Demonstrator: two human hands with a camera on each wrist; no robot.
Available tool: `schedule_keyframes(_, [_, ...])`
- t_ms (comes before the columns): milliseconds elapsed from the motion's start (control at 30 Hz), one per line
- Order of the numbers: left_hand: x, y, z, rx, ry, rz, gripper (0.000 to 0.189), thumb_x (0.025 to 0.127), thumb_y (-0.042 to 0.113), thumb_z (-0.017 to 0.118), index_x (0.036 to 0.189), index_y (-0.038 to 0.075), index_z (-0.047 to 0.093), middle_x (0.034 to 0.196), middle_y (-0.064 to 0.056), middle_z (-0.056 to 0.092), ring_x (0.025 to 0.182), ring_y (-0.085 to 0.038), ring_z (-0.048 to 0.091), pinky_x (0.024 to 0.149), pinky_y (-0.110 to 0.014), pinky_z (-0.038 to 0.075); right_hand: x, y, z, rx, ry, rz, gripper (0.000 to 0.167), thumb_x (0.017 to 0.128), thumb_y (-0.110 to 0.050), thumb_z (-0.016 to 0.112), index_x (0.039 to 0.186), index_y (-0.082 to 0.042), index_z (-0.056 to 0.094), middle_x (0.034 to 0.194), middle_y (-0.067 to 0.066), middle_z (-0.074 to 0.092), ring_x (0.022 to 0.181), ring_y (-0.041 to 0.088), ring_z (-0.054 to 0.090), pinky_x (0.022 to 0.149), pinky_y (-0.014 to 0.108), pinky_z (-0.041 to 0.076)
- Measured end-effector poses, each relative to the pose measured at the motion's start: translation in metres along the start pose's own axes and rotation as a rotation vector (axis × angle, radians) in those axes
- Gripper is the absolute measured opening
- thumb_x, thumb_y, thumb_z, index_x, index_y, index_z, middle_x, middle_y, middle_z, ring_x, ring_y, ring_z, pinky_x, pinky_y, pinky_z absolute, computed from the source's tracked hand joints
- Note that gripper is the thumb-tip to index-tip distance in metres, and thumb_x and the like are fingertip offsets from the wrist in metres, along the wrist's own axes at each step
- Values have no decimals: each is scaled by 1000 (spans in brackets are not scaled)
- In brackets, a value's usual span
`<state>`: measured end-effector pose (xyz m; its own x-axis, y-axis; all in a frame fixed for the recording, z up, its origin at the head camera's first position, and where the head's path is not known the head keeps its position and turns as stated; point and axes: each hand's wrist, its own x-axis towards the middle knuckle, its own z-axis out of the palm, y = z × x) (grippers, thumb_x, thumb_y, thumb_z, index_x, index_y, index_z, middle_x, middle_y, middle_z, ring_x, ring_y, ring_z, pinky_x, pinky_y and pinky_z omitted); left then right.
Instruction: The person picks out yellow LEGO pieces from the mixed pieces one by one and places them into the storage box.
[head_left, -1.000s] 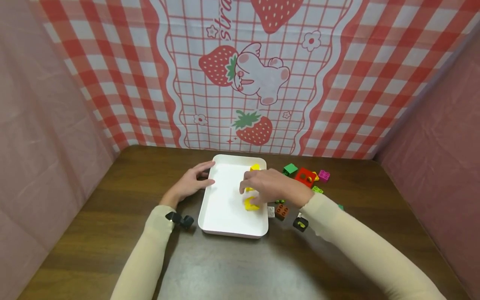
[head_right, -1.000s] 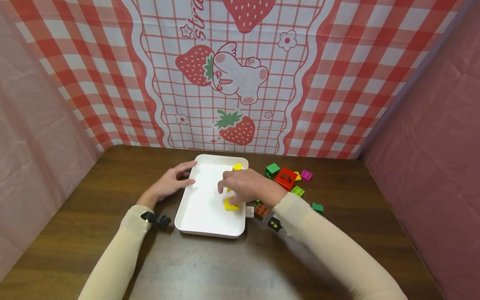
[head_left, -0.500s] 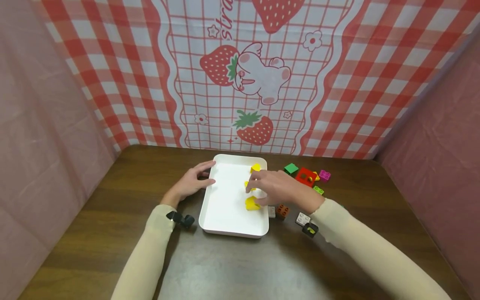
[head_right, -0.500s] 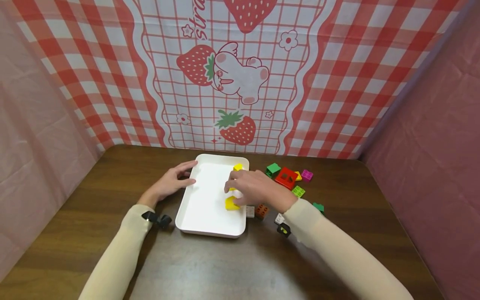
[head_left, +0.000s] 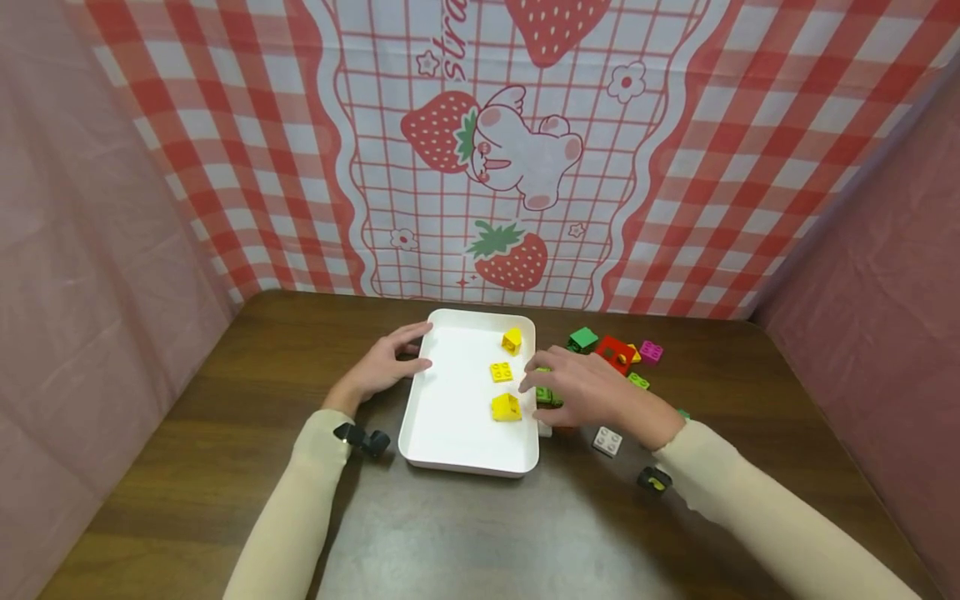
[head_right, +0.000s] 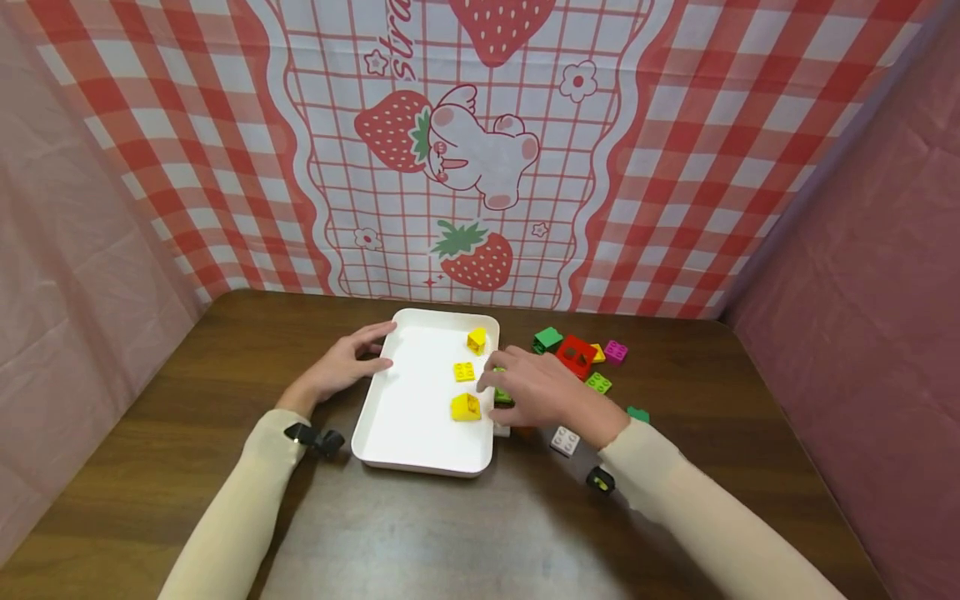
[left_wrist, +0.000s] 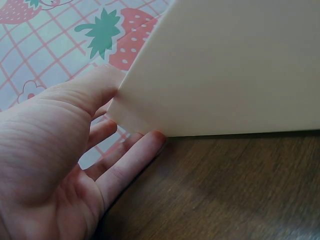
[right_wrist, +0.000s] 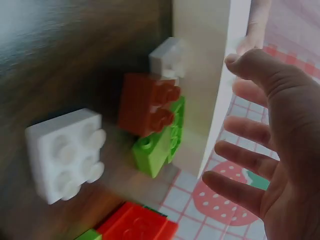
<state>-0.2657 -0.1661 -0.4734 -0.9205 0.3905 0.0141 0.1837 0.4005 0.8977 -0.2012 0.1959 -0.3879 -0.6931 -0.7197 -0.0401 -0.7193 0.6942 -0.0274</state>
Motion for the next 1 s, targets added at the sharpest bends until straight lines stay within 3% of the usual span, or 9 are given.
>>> schedule_keyframes(200, [0, 0, -1, 2, -2, 4, 73, 108, 14, 76, 173, 8, 43, 184, -19, 36, 150, -50, 57, 120, -61, 55, -19, 8, 4, -21, 40, -1, 41, 92, -42, 93, 129, -27, 84, 137, 5, 77, 117, 23, 69, 64, 19, 53])
schedule_keyframes(367, [1, -1, -2, 17, 0, 15, 72, 109, 15, 75, 173, 5, 43, 183, -20, 37, 149, -50, 58, 118, -58, 57, -32, 13, 7, -15, 64, 14, 41, 91, -39, 94, 128, -24, 84, 136, 6, 77, 114, 24, 69, 67, 20, 53])
schedule_keyframes(733, [0, -2, -1, 16, -3, 18, 72, 109, 14, 75, 173, 5, 43, 183, -22, 37, 148, -53, 58, 120, -64, 56, -56, 18, 12, -11, 121, 46, 38, 89, -33, 96, 124, -25, 84, 128, 4, 77, 110, 23, 69, 53, 15, 39])
schedule_keyframes(1000, [0, -2, 0, 10, 0, 14, 72, 108, 14, 75, 173, 6, 44, 183, -21, 36, 148, -53, 58, 122, -65, 54, -76, 21, 7, 0, 100, 108, 34, 88, -31, 95, 120, -28, 84, 125, 1, 77, 109, 22, 68, 56, 16, 43])
